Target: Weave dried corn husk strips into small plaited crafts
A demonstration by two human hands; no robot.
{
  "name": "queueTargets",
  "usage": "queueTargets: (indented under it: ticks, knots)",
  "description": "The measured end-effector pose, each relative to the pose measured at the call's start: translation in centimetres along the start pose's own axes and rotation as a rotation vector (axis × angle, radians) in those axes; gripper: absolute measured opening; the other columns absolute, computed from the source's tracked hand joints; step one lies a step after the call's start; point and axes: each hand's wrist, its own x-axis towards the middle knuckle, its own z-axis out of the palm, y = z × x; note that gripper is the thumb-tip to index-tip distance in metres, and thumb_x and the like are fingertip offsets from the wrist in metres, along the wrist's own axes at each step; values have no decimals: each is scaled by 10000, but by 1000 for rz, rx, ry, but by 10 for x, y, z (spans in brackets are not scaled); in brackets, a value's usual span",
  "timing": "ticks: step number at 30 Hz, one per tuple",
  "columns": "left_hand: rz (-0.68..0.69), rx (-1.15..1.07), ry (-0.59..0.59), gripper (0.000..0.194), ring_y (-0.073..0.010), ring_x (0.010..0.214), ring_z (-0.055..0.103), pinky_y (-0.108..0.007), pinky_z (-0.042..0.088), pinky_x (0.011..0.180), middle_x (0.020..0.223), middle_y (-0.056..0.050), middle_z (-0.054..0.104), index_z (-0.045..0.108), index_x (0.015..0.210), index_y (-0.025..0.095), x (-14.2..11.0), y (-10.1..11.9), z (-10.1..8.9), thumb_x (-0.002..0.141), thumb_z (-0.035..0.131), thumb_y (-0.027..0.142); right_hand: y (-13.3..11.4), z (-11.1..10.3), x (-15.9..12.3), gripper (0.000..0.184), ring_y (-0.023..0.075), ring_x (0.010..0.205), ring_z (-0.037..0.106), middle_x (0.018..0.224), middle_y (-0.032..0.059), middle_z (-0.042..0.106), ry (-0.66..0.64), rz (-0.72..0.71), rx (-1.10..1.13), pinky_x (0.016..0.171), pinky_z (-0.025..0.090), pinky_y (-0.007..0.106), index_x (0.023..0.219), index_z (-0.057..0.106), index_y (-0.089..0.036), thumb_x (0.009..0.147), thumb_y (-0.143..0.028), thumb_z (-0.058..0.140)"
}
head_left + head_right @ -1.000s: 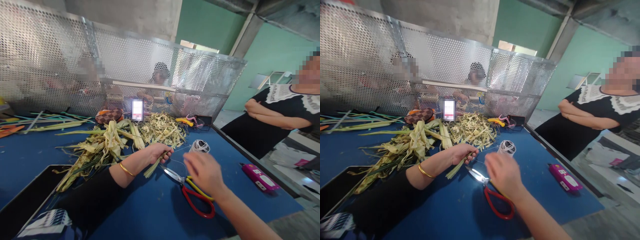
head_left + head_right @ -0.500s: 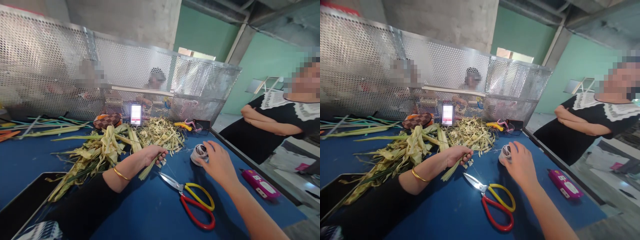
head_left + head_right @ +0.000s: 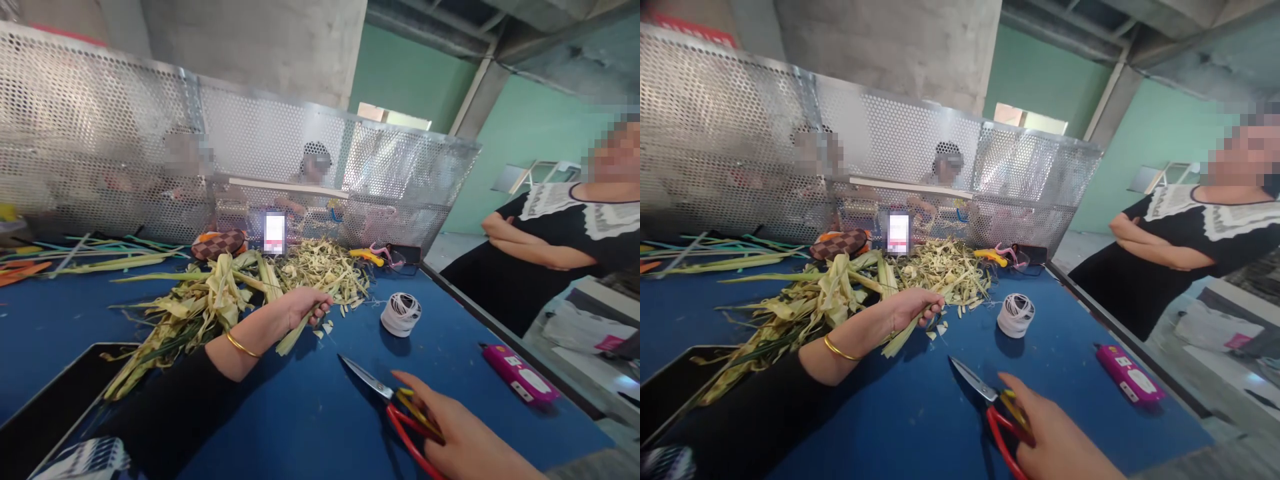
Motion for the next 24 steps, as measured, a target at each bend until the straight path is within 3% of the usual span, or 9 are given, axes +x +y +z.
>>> queueTargets:
  ticks: [2,5,8,10,15,24]
  knots:
    - [1,-1,3,193,-48,414,279,-230,191,449,500,47,387,437,572,160,1,0,0,761,458,130,6,-8,-5,506,230,825,674,981,66,704,-47,109,245,768,540,330,1193,603,-233,688,-239,563]
    - [11,-1,-2,192,-54,421,290,-234,197,448,502,42,396,435,574,164,3,-2,-1,762,464,136,13,-11,-9,473,158,529,600,756,18,666,-17,277,656,605,548,322,1115,635,-246,691,-454,653]
    - [4,8,-3,191,-55,425,291,-233,204,449,502,42,395,434,578,166,7,-4,-3,765,467,153,9,-11,-6,488,137,573,589,740,8,637,36,318,1055,681,537,324,1035,650,-250,624,-500,728]
    - [-7,24,2,173,-54,426,284,-229,200,448,499,47,383,440,585,163,9,-5,-4,755,473,157,2,-13,-1,495,124,573,579,764,20,640,7,318,1184,645,526,299,998,653,-236,598,-513,745]
    - [-4,62,16,146,-60,437,282,-224,208,447,490,58,372,462,611,166,13,-8,-5,729,529,219,-8,-16,24,461,70,446,487,682,-11,595,0,366,1164,472,473,228,995,606,-194,653,-478,730]
    - [21,179,-14,103,-67,416,332,-220,245,438,475,51,407,489,598,164,14,-11,-4,693,503,200,-24,-11,64,322,66,369,469,581,-44,551,81,397,1047,381,440,200,919,550,-176,736,-410,673]
